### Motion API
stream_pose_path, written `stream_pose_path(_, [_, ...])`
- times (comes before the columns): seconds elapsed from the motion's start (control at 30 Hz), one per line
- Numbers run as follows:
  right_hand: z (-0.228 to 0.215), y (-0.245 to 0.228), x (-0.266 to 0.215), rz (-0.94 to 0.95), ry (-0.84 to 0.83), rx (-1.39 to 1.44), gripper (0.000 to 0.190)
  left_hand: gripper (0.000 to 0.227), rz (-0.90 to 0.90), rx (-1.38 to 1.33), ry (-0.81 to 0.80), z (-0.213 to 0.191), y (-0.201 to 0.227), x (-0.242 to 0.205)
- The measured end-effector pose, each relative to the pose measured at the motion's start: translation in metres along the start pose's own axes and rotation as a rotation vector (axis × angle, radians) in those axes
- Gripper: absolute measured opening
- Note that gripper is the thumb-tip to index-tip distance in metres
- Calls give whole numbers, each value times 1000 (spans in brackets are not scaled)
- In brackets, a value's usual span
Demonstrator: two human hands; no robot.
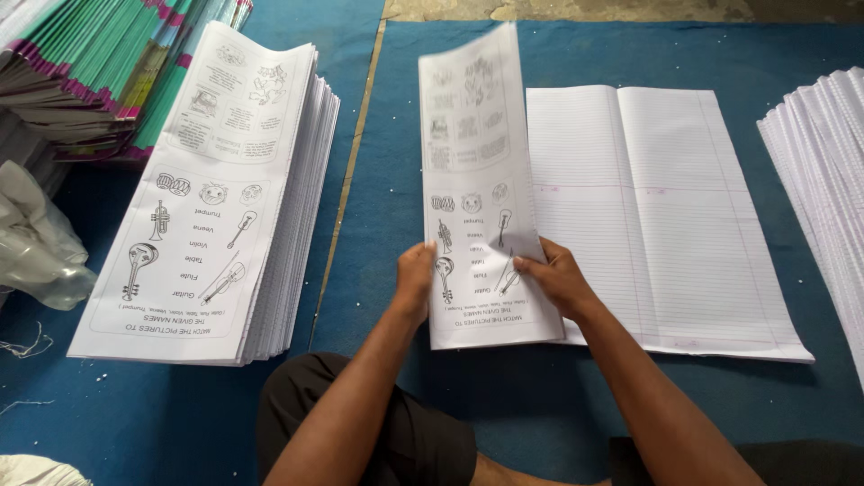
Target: The person sits on a blue floor mat and assembles notebooks by inserting printed covers into stacks of lined paper. They repeatedly pick up a cover, open a paper stack, insert the cover, and place the assembled unit aside.
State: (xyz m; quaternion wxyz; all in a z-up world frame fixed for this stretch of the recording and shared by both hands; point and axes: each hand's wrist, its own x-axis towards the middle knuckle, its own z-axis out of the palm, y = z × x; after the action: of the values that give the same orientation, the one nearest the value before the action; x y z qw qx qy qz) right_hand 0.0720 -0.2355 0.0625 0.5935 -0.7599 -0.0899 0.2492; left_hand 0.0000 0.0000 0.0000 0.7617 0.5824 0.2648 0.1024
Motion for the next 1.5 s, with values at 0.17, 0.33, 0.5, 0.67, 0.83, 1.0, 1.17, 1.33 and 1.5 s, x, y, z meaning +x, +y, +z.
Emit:
stream_pose_path(0.17, [-6,-41,-16,-144,-29,-15,39,39,41,-38,-113,0,89,8])
stream_pose_path(0.33, [-7,-61,-23,-281,-89,-12,29,45,164,19,-190,0,184,36])
stream_pose_path(0.5, [-4,-70,-26,-290,-104,-27,23,42,196,-128,-287,-6,253,36])
stream_pose_path(0.67, [9,-87,-21,-284,-1,-43,29,30,413,-172,-266,3,258,9])
stream_pose_path(0.83, [13,-122,-12,-351,64,-84,26,27,612,-170,-213,10,259,-23])
stream_pose_path(1.0, [14,-163,-8,-535,53,-56,19,25,758,-98,-162,11,267,-58])
stream_pose_path(1.17, [21,-173,-16,-546,45,-2,22,25,806,-43,-120,6,257,-80])
stream_pose_path(1.33, [27,-158,-26,-503,-11,-26,27,29,796,110,-103,-8,216,-94])
stream_pose_path(1.5, [24,-148,-27,-506,-39,-31,26,30,685,52,-168,-15,180,-103])
